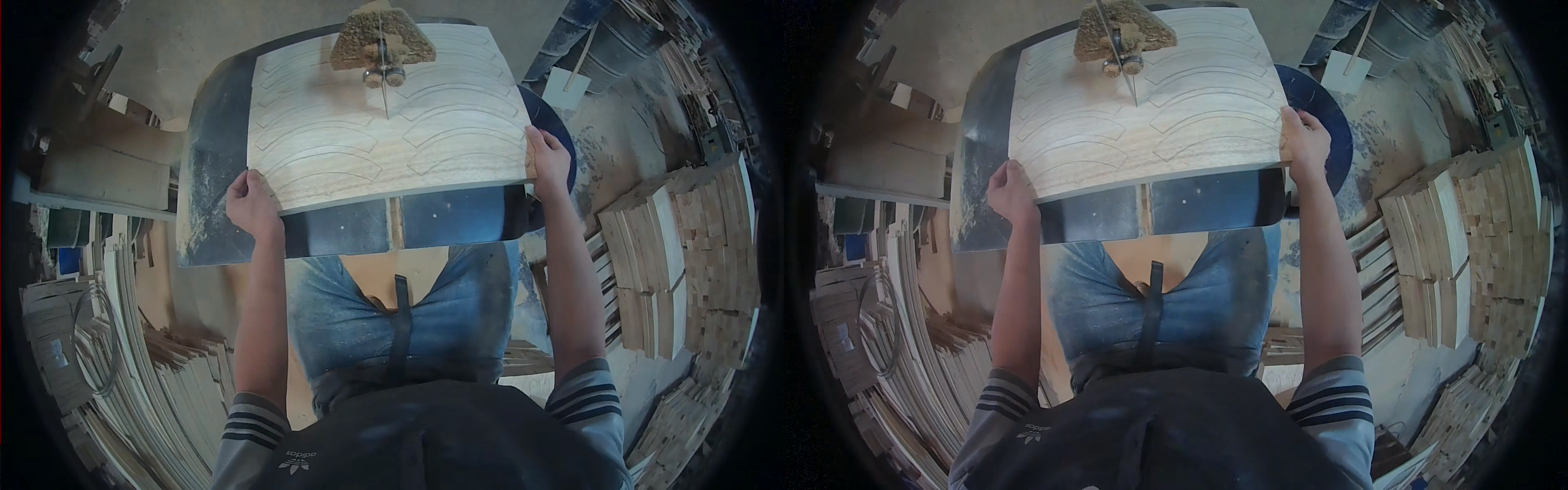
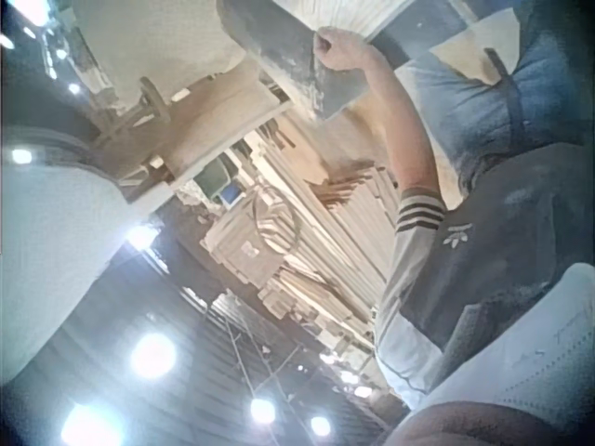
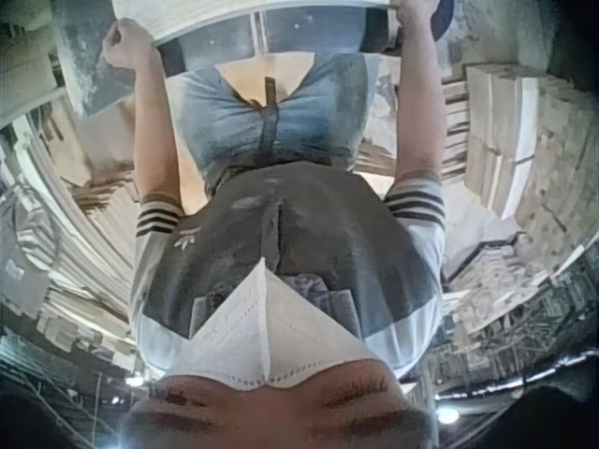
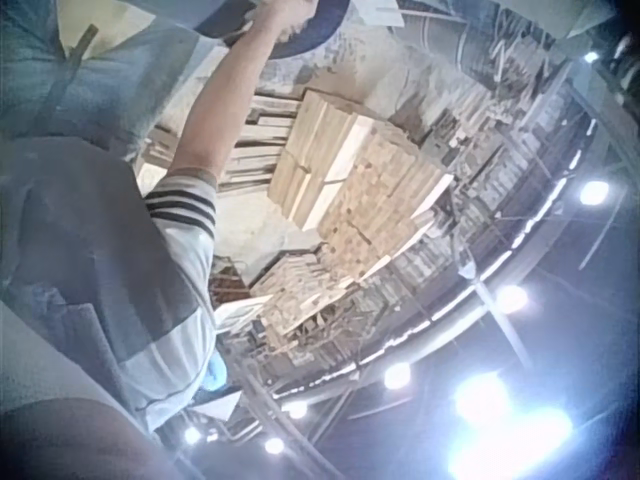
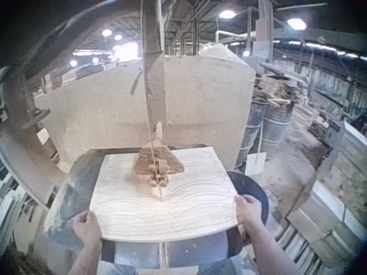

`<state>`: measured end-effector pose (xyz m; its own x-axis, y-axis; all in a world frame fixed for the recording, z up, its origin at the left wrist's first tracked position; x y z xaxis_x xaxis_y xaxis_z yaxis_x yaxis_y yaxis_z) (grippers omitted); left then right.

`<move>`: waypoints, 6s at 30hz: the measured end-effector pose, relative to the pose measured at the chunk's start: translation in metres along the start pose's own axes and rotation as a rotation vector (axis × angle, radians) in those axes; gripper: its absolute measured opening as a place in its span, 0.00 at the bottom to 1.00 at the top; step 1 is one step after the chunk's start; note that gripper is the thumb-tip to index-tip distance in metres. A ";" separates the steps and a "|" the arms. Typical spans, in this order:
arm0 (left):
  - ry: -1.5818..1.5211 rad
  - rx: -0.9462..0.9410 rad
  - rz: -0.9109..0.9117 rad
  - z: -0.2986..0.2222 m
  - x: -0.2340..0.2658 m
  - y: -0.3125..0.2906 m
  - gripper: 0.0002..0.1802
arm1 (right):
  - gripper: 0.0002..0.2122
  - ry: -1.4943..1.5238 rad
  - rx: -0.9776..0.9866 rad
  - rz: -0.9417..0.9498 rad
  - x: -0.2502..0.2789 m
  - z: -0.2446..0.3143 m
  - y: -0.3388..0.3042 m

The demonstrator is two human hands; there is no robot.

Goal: Cut precise curved templates from a wooden board using a vertical band saw machine.

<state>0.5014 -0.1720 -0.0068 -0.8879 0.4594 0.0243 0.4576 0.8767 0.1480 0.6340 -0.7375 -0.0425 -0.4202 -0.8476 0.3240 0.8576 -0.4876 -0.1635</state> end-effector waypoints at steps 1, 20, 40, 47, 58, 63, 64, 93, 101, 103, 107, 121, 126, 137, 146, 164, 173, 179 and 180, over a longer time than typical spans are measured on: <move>0.005 -0.008 -0.004 -0.002 -0.003 0.001 0.11 | 0.26 -0.009 0.003 -0.008 -0.001 -0.002 0.006; 0.092 -0.055 -0.022 0.003 -0.039 0.033 0.13 | 0.26 -0.171 0.019 -0.115 -0.020 0.028 0.040; 0.197 -0.087 0.083 -0.001 -0.085 0.073 0.26 | 0.25 -0.503 0.156 -0.104 -0.055 0.073 0.084; 0.309 0.035 0.188 0.012 -0.101 0.067 0.27 | 0.30 -0.537 0.230 -0.216 -0.039 0.052 0.075; 0.255 -0.033 0.097 0.003 -0.098 0.085 0.26 | 0.33 -0.463 0.209 -0.129 -0.053 0.064 0.092; 0.284 -0.061 0.192 0.007 -0.101 0.091 0.26 | 0.34 -0.498 0.292 -0.122 -0.051 0.058 0.086; 0.322 -0.071 0.193 0.005 -0.099 0.088 0.26 | 0.35 -0.465 0.341 -0.199 -0.043 0.062 0.071; 0.094 0.521 1.321 -0.068 -0.066 -0.289 0.37 | 0.40 0.060 -0.277 -0.001 0.182 -0.041 -0.293; -0.159 0.693 1.386 -0.088 -0.030 -0.322 0.44 | 0.47 0.265 -0.213 -0.034 0.186 -0.061 -0.340; -0.219 0.501 1.369 -0.092 -0.013 -0.310 0.46 | 0.50 0.282 -0.214 0.001 0.177 -0.050 -0.345; -0.331 0.262 1.093 -0.090 0.040 -0.254 0.50 | 0.55 0.361 -0.011 0.124 0.135 -0.007 -0.345; -0.331 0.467 0.479 -0.071 0.180 -0.174 0.40 | 0.51 -0.021 -0.029 0.756 -0.041 0.017 -0.359; -0.312 0.470 0.458 -0.064 0.173 -0.152 0.33 | 0.47 0.170 -0.199 0.614 -0.062 -0.006 -0.350; -0.163 0.278 0.526 -0.025 0.123 -0.006 0.35 | 0.49 0.341 0.171 0.623 -0.149 0.050 -0.299; 0.254 -0.101 0.698 -0.052 0.137 -0.055 0.61 | 0.53 -0.017 0.577 0.636 -0.133 0.052 -0.316; 0.483 -0.206 0.739 -0.057 0.121 -0.026 0.28 | 0.39 -0.383 0.834 0.409 -0.142 0.046 -0.326; 0.525 -0.123 0.658 -0.057 0.130 -0.067 0.28 | 0.36 -0.195 0.765 0.292 -0.115 0.048 -0.303; 0.218 0.202 0.806 -0.023 0.167 -0.130 0.24 | 0.34 -0.174 0.638 0.326 -0.066 0.032 -0.271; -0.026 0.323 0.895 -0.012 0.171 -0.128 0.22 | 0.34 -0.163 0.621 0.346 -0.060 0.030 -0.264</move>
<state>0.2900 -0.2072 -0.0097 -0.2017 0.9791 -0.0261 0.9615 0.1928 -0.1957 0.4416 -0.5516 0.0096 -0.0865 -0.8664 0.4919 0.9638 0.0521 0.2613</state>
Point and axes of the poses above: each hand's wrist, its own y-axis towards the middle knuckle, its own x-axis out of the back of the hand, z = x × y, the point moved 9 cm from there along y, towards the middle knuckle, and after that the axes turned 10 degrees about -y, right-handed, at the moved point
